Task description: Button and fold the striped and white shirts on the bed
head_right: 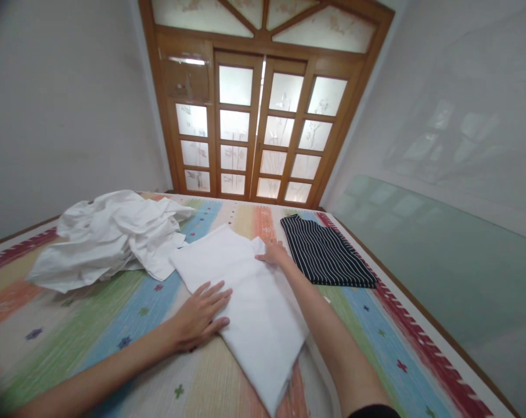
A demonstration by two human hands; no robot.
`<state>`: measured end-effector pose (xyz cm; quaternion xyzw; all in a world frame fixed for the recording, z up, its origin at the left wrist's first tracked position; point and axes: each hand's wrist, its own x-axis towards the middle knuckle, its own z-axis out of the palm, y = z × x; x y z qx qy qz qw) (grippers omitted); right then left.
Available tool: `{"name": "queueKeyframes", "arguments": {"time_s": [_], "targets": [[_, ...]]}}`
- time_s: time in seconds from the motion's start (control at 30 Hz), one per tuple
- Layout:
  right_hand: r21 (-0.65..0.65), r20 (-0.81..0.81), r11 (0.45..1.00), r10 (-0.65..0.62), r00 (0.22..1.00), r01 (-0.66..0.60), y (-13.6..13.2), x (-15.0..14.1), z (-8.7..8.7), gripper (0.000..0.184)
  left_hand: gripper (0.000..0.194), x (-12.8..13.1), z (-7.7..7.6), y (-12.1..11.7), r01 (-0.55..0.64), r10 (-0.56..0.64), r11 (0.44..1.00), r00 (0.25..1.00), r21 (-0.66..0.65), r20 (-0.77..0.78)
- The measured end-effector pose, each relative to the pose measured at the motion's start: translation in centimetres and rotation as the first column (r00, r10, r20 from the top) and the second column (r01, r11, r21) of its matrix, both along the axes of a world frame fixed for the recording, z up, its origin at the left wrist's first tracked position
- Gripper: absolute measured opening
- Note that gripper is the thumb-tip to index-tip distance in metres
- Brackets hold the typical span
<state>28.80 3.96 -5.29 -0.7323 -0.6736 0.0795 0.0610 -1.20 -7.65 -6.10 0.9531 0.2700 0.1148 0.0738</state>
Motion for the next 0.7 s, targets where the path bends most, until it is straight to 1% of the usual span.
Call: {"name": "queueKeyframes", "arguments": {"time_s": [0.07,0.13,0.17,0.23,0.3,0.33,0.37,0.4,0.43,0.47,0.5,0.57,0.6,0.63,0.67,0.7], "targets": [[0.027,-0.026,0.999,-0.023,0.999,0.024,-1.0,0.9,-0.3,0.092,0.051,-1.0,-0.1,1.6,-0.012,0.011,0.999,1.000,0.044,0.027],[0.063,-0.078,0.997,-0.030,0.997,0.035,-2.2,1.6,-0.6,0.097,0.047,-2.1,-0.2,3.4,-0.043,0.040,0.997,0.998,0.060,0.055],[0.086,-0.118,0.996,-0.025,0.993,0.035,-2.8,1.9,-0.7,0.099,0.045,-2.6,-0.3,4.3,-0.067,0.064,0.997,0.996,0.048,0.068],[0.147,-0.235,0.987,-0.023,0.972,0.059,-4.3,2.3,-0.9,0.102,0.040,-3.5,-0.5,6.0,-0.103,0.104,0.995,0.989,-0.016,0.109],[0.197,-0.405,0.968,-0.062,0.912,0.153,-5.9,2.6,-0.9,0.101,0.035,-4.0,-0.7,7.3,-0.132,0.153,0.985,0.969,-0.113,0.195],[0.194,-0.506,0.956,-0.094,0.857,0.220,-6.7,2.8,-0.8,0.099,0.034,-4.2,-0.8,7.8,-0.155,0.197,0.973,0.946,-0.173,0.258],[0.166,-0.608,0.944,-0.129,0.784,0.284,-7.6,2.9,-0.7,0.097,0.035,-4.2,-0.9,8.2,-0.186,0.263,0.950,0.908,-0.249,0.326],[0.118,-0.698,0.936,-0.160,0.698,0.333,-8.4,3.0,-0.5,0.096,0.039,-4.3,-0.9,8.5,-0.219,0.349,0.913,0.855,-0.343,0.384],[0.058,-0.769,0.931,-0.189,0.611,0.361,-9.2,3.0,-0.3,0.096,0.045,-4.2,-0.7,8.8,-0.247,0.447,0.859,0.788,-0.448,0.424],[-0.003,-0.818,0.929,-0.215,0.534,0.370,-9.8,3.0,-0.2,0.097,0.051,-4.2,-0.5,9.0,-0.260,0.545,0.789,0.715,-0.556,0.439],[-0.052,-0.848,0.931,-0.232,0.476,0.361,-10.4,3.0,0.0,0.098,0.056,-4.2,-0.3,9.3,-0.251,0.632,0.707,0.644,-0.661,0.431],[-0.098,-0.885,0.945,-0.226,0.407,0.312,-11.2,2.7,0.2,0.103,0.065,-4.1,0.4,9.6,-0.174,0.748,0.543,0.545,-0.822,0.378],[-0.095,-0.903,0.956,-0.200,0.381,0.278,-11.3,2.5,0.2,0.107,0.069,-4.0,0.7,9.8,-0.126,0.780,0.474,0.518,-0.871,0.350],[-0.081,-0.921,0.967,-0.166,0.353,0.243,-11.4,2.2,0.2,0.110,0.074,-3.9,1.0,9.9,-0.081,0.799,0.418,0.507,-0.905,0.324],[-0.064,-0.937,0.976,-0.129,0.323,0.206,-11.3,2.0,0.1,0.112,0.080,-3.9,1.2,9.9,-0.045,0.803,0.376,0.513,-0.926,0.301],[-0.045,-0.951,0.985,-0.094,0.295,0.167,-11.2,1.8,0.1,0.113,0.087,-3.8,1.4,9.9,-0.021,0.796,0.352,0.532,-0.936,0.287]]}}
